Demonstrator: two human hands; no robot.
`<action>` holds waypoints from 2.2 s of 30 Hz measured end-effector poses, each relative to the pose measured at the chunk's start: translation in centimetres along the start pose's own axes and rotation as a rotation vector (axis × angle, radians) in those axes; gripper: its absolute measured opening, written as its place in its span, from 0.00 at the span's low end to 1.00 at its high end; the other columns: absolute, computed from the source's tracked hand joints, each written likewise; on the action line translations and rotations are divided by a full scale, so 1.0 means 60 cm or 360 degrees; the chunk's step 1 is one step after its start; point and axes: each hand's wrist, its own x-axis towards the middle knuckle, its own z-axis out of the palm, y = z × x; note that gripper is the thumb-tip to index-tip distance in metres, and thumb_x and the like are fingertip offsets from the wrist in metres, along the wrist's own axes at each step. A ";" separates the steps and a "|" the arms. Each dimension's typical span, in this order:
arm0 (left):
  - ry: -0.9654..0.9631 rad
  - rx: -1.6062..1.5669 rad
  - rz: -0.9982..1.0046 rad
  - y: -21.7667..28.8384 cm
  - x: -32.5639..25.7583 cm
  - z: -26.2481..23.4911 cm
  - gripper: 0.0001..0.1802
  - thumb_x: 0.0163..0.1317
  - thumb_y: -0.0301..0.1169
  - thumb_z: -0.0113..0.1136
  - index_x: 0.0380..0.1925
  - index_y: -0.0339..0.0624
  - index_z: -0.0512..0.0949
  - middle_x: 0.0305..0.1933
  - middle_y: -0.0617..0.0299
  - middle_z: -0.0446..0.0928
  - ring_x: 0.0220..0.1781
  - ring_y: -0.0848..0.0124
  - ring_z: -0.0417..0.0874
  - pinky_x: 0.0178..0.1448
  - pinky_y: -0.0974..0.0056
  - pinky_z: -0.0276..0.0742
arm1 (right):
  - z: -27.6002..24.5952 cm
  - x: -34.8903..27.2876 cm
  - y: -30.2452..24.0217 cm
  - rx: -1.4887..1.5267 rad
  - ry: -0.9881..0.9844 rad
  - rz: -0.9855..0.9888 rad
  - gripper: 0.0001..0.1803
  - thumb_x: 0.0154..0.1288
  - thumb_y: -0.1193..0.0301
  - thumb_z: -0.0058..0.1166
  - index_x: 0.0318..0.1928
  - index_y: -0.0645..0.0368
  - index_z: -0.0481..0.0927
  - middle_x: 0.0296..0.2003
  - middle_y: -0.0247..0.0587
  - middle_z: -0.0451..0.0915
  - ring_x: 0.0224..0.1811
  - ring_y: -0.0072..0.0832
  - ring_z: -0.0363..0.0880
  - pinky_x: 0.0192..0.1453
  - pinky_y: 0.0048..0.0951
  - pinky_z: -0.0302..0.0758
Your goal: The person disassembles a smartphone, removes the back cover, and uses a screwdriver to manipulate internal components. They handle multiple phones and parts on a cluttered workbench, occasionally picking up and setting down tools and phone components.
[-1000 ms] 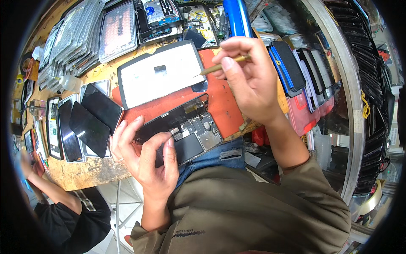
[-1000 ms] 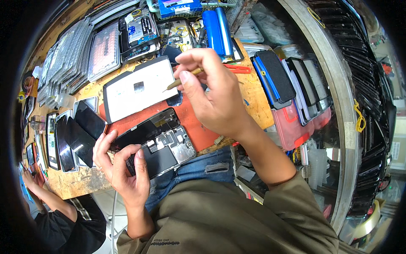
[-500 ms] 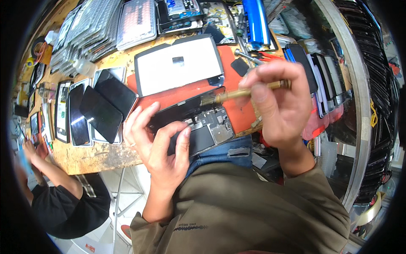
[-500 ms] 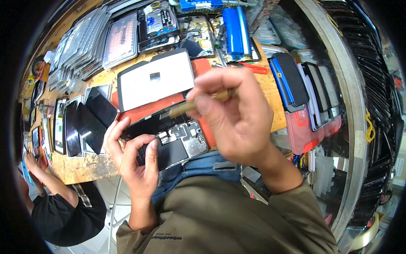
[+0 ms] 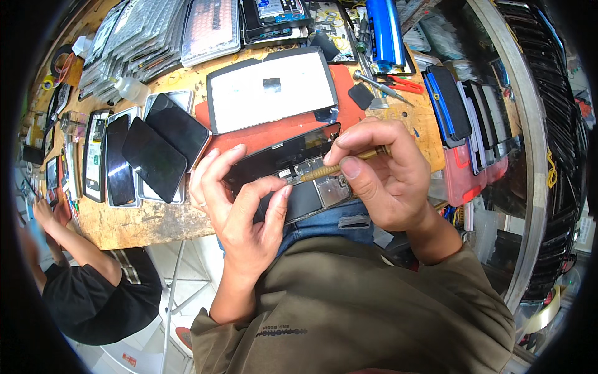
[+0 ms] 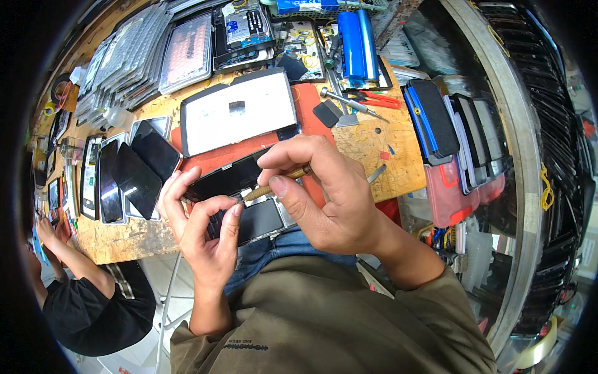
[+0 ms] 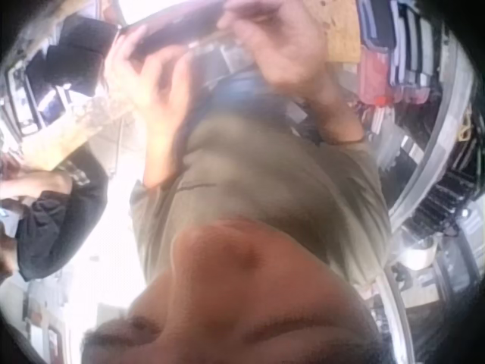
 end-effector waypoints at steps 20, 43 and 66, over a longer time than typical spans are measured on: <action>0.0019 -0.0026 0.0026 -0.003 -0.003 0.001 0.11 0.50 0.28 0.82 0.35 0.52 0.91 0.69 0.51 0.77 0.75 0.43 0.68 0.80 0.41 0.59 | 0.005 0.004 0.003 -0.0098 0.0101 -0.0138 0.12 0.75 0.83 0.62 0.56 0.70 0.81 0.46 0.48 0.86 0.46 0.30 0.91 0.50 0.30 0.87; 0.0025 -0.0029 0.0061 -0.005 -0.002 0.001 0.12 0.50 0.29 0.82 0.35 0.51 0.92 0.68 0.49 0.78 0.75 0.43 0.69 0.80 0.42 0.59 | 0.002 0.002 -0.007 -0.0174 -0.0009 -0.0101 0.14 0.76 0.86 0.56 0.59 0.69 0.75 0.46 0.50 0.83 0.48 0.30 0.85 0.54 0.30 0.84; -0.0157 0.0541 0.0176 0.010 -0.001 0.002 0.07 0.56 0.40 0.80 0.35 0.64 0.92 0.79 0.58 0.73 0.81 0.49 0.66 0.84 0.35 0.49 | 0.014 0.015 0.007 -0.0758 -0.0116 -0.0405 0.21 0.66 0.88 0.64 0.59 0.69 0.82 0.39 0.48 0.86 0.36 0.37 0.89 0.39 0.35 0.84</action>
